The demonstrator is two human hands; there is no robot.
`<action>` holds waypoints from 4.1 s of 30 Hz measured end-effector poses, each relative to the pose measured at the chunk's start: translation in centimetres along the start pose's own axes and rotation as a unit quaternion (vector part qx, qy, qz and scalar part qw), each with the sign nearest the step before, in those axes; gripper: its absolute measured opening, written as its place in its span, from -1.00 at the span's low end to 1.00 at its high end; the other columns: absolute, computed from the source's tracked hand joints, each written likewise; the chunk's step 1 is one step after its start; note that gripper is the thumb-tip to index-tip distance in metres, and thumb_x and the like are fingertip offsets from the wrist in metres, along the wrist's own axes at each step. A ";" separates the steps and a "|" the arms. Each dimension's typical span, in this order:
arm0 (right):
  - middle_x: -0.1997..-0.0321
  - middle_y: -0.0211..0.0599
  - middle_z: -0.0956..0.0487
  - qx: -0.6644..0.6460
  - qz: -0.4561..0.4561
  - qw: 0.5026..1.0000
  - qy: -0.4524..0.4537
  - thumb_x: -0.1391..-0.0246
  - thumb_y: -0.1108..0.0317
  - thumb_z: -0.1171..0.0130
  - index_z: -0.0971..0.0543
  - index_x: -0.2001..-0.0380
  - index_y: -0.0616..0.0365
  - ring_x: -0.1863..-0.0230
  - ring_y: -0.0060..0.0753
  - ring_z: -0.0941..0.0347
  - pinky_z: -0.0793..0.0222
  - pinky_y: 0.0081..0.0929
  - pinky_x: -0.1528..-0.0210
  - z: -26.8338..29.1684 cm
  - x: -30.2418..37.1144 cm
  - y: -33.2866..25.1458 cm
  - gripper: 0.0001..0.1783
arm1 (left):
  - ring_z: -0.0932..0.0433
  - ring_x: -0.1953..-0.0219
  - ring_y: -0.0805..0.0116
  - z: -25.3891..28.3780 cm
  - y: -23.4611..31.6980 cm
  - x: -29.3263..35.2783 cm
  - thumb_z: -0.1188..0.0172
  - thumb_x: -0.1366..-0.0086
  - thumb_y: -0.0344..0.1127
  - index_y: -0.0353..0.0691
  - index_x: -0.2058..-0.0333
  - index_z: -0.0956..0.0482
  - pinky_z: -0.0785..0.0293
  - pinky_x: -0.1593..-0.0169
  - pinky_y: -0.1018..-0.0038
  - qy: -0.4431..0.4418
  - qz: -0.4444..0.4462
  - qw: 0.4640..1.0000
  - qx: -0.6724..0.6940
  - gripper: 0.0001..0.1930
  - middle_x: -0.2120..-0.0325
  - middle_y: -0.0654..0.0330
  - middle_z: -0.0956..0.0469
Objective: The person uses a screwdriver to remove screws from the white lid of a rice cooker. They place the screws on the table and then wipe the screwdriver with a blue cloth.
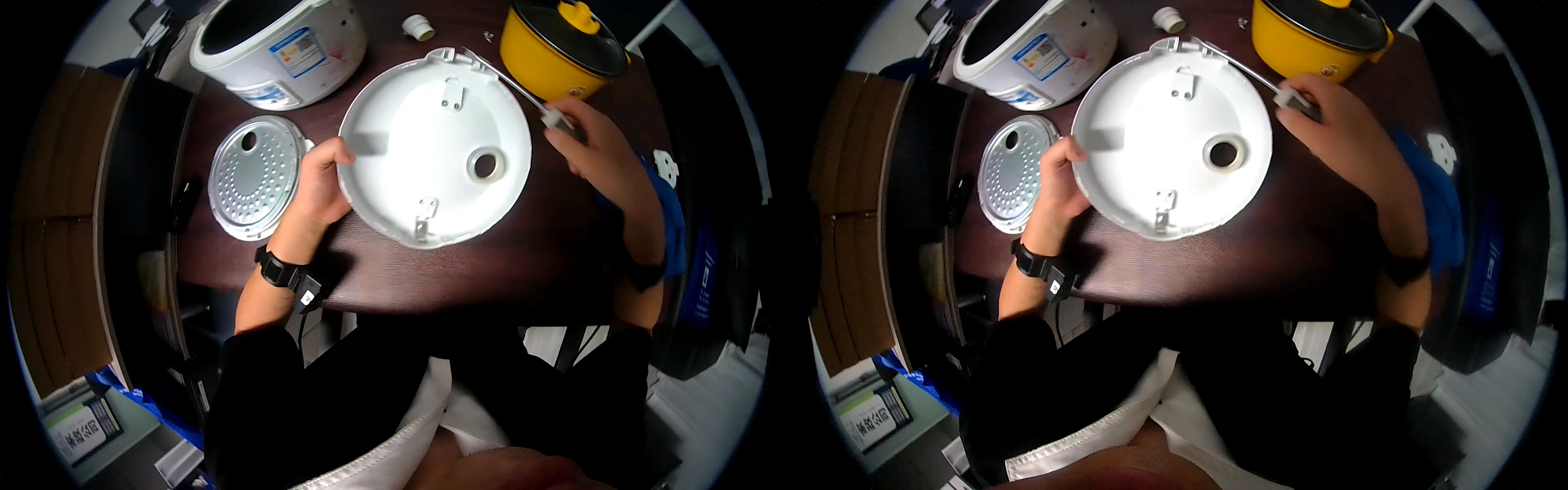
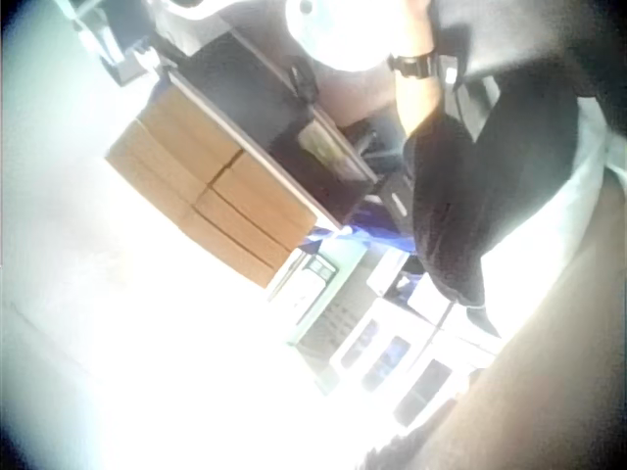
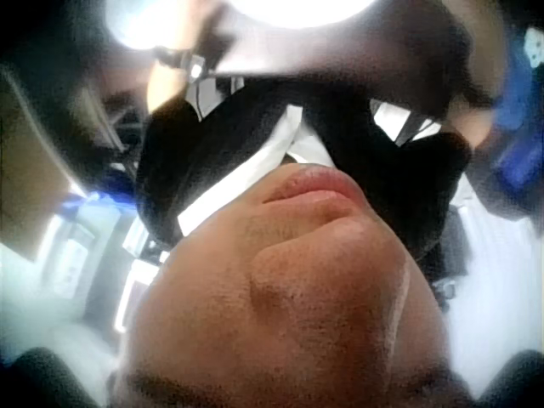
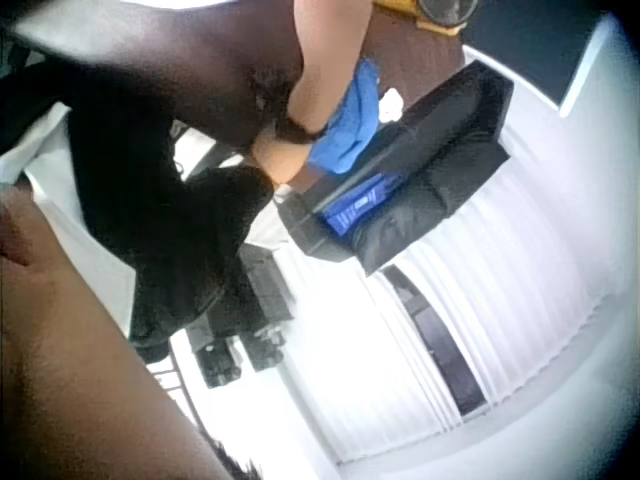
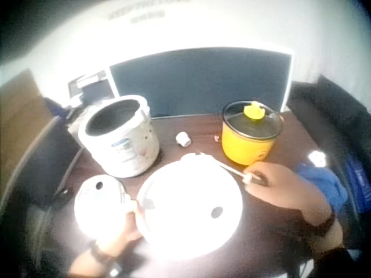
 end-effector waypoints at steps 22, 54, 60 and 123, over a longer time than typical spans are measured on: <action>0.43 -0.27 -0.50 -0.079 -0.013 0.995 -0.066 -0.13 0.28 -0.08 -0.48 0.12 0.27 0.50 -0.58 -0.39 -0.28 -0.61 0.47 -3.2 0.7 -4.4 -0.68 | -0.48 0.13 0.20 -0.3 0.4 1.3 0.03 -0.02 -0.25 -0.38 0.05 -0.37 -0.42 0.02 0.33 0.113 -0.146 0.981 -0.066 -0.50 0.20 0.01 -0.47; 0.50 -0.35 -0.41 -0.324 -0.108 0.927 -0.155 -0.27 0.36 0.23 -0.26 -0.08 0.22 0.80 -0.69 -0.26 -0.13 -0.71 0.82 -6.0 1.8 -5.8 -0.65 | -0.27 -0.18 0.25 -3.4 1.7 1.9 0.07 0.12 -0.50 -0.21 -0.29 -0.05 -0.29 -0.18 0.38 0.043 -0.274 0.938 -0.208 -0.15 -0.14 0.08 -0.25; 0.49 -0.38 -0.38 -0.364 -0.116 0.912 -0.148 -0.25 0.32 0.14 -0.27 -0.07 0.25 0.77 -0.69 -0.23 -0.07 -0.70 0.80 -6.0 2.3 -6.4 -0.63 | -0.25 -0.19 0.25 -3.0 1.8 1.9 0.07 0.14 -0.50 -0.23 -0.28 -0.05 -0.25 -0.20 0.39 0.045 -0.298 0.930 -0.209 -0.15 -0.16 0.07 -0.24; 0.60 -0.44 -0.36 -0.237 -0.119 0.941 -0.209 -0.32 0.21 0.20 -0.38 0.11 0.22 0.80 -0.71 -0.22 -0.11 -0.75 0.79 -6.5 1.3 -9.7 -0.69 | -0.34 -0.10 0.27 -3.1 3.6 3.5 0.04 0.28 -0.26 -0.41 -0.20 -0.20 -0.22 -0.17 0.45 0.012 -0.345 0.916 -0.206 -0.10 -0.06 0.04 -0.37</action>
Point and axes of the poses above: each hand's wrist, its own x-axis away from the middle knuckle, its own z-axis out of the back of the hand, y = z × x, the point moved 4 cm from there along -x, towards the middle knuckle
